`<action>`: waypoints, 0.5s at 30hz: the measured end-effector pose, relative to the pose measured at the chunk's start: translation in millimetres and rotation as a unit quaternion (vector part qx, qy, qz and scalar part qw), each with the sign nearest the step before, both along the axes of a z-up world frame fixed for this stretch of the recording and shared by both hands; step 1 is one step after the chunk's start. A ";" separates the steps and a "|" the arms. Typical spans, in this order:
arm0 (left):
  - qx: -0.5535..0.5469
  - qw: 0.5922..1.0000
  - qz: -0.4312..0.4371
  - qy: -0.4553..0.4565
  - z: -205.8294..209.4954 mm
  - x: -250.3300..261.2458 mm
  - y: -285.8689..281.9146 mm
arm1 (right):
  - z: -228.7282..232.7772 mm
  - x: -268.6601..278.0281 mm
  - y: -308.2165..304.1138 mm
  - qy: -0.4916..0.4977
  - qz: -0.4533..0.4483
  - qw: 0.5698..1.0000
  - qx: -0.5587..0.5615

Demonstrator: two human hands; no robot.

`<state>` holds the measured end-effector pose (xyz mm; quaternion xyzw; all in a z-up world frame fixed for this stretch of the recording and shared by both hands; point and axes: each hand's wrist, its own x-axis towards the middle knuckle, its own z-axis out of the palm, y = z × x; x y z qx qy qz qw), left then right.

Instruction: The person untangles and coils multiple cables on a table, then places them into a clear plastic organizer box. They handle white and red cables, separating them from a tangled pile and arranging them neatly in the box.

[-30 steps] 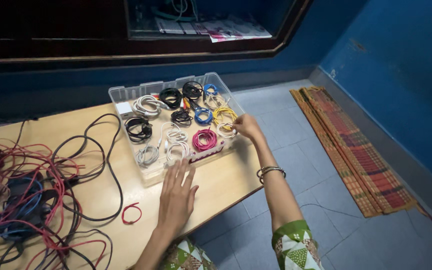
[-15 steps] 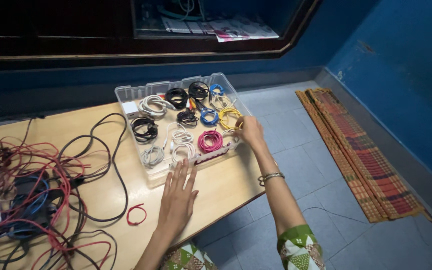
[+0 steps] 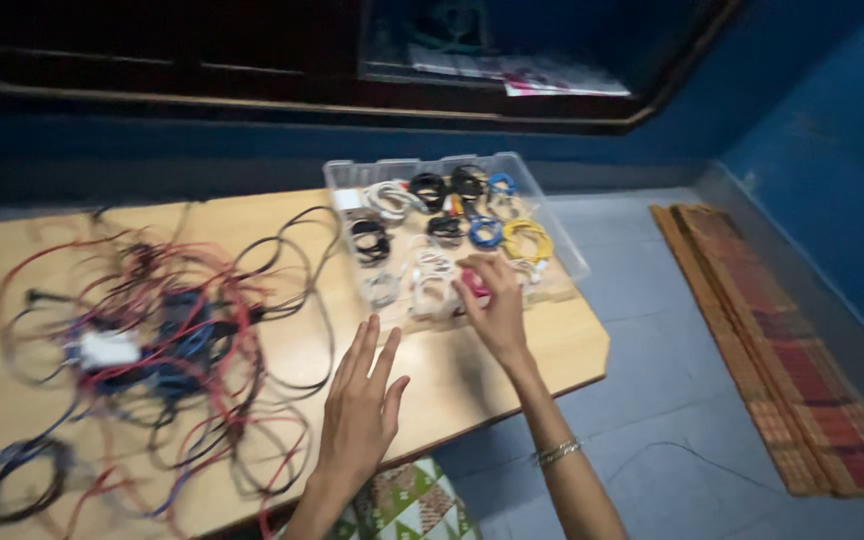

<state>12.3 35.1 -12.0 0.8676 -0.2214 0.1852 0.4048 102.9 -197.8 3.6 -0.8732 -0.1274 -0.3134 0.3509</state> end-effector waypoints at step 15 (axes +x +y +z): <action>0.151 0.956 0.250 -0.021 7.7 -21.0 182.2 | 27.1 -54.9 218.7 -0.080 0.308 0.914 -0.252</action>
